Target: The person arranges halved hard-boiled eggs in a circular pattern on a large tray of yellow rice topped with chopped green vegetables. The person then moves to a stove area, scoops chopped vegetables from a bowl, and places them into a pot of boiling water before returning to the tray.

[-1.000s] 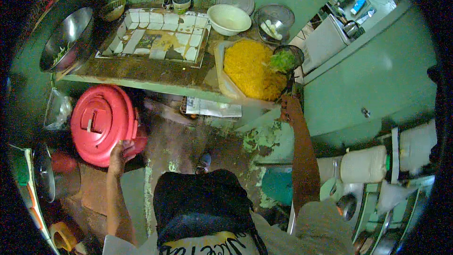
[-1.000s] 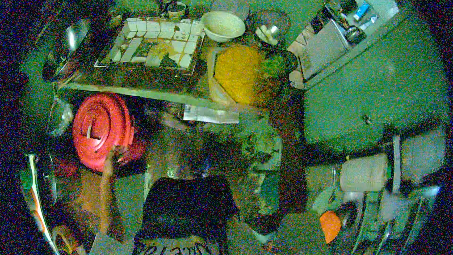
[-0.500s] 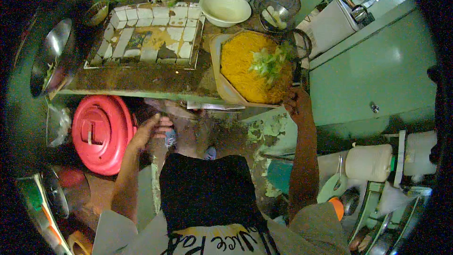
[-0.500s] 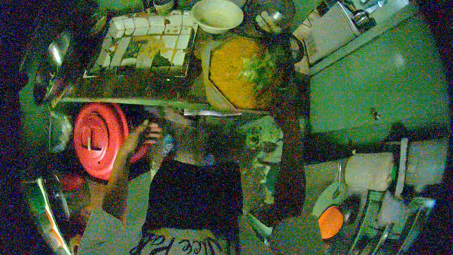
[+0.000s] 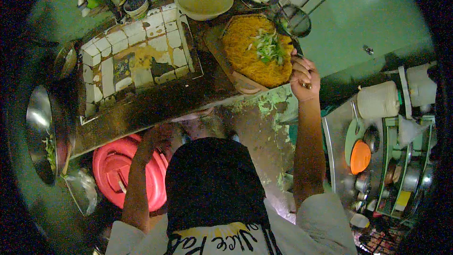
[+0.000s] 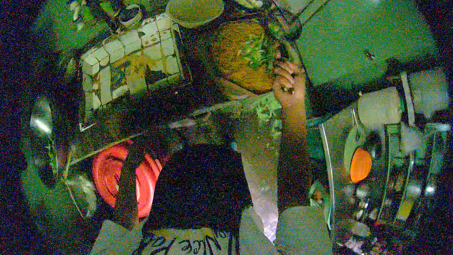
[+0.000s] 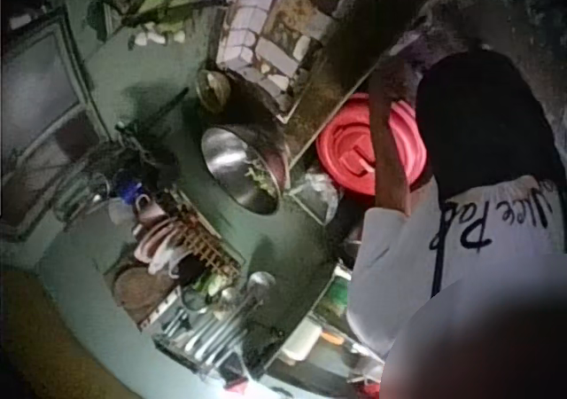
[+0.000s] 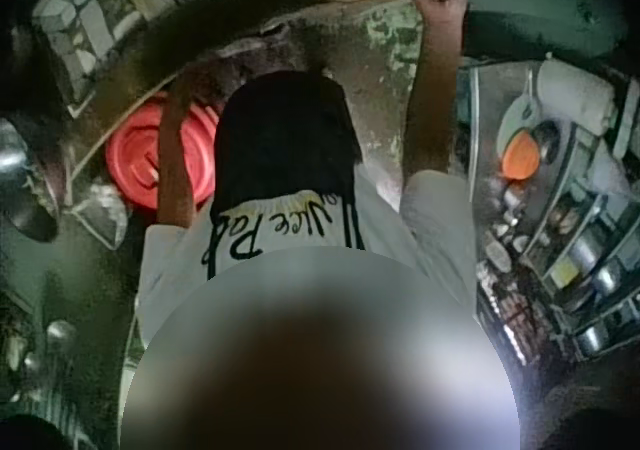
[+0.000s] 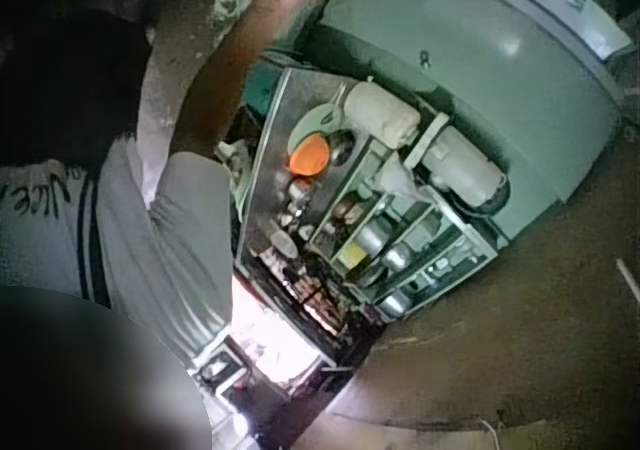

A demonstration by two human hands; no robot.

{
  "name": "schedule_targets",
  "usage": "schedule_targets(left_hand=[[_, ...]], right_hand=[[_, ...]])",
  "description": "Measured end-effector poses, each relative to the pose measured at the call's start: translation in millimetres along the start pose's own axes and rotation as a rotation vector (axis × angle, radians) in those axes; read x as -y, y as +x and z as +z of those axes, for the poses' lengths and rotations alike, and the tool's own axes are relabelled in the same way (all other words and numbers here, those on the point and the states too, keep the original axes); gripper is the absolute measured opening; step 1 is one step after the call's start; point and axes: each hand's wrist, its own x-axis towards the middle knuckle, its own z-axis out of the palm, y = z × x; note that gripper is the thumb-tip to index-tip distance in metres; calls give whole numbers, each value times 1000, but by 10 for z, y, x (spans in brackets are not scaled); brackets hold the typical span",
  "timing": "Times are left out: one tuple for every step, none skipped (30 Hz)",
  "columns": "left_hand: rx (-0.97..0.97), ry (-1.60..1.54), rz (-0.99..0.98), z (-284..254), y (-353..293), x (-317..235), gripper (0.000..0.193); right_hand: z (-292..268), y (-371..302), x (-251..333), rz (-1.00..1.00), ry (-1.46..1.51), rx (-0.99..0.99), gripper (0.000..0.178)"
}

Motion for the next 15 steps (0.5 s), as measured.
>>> schedule_targets(left_hand=[[14, -4, -14, -50, -11, -18, 48], [30, -9, -35, -95, -12, -34, 48], [51, -9, -58, -127, 40, -44, 48], [68, -1, -77, -148, 102, -101, 49], [82, 11, -88, -160, 167, -188, 49], [97, 25, -94, -161, 256, -271, 49], [126, 39, -105, -114, 381, -357, 49], [148, 49, -113, -46, 477, -453, 49], [172, 61, -128, 17, 540, -549, 50], [187, 63, -130, 85, 568, -650, 50], [197, 63, -130, 138, 586, -740, 51], [206, 61, -130, 184, 617, -832, 52], [208, 69, -143, 207, 658, -872, 52], [208, 77, -156, 220, 702, -911, 52], [206, 83, -167, 225, 726, -930, 52]], right_hand=[[15, -32, -38, -10, -29, 14, 31], [35, -61, -61, -20, -59, 26, 31], [79, -50, -23, -42, -163, -15, 33], [179, -22, -71, -56, -123, 8, 34], [336, 25, -133, -62, -82, 39, 35], [420, 47, -173, -69, -42, 68, 36], [416, -7, -131, -114, -117, 78, 38], [461, -15, -155, -124, -148, 52, 38], [510, -19, -185, -135, -179, 24, 38], [558, -20, -228, -142, -205, -8, 38], [686, -54, -374, -174, -177, -38, 37], [669, -98, -395, -171, -214, -58, 36], [612, -193, -405, -175, -250, -84, 36], [548, -258, -390, -176, -285, -110, 36], [475, -283, -320, -207, -338, -196, 34]])
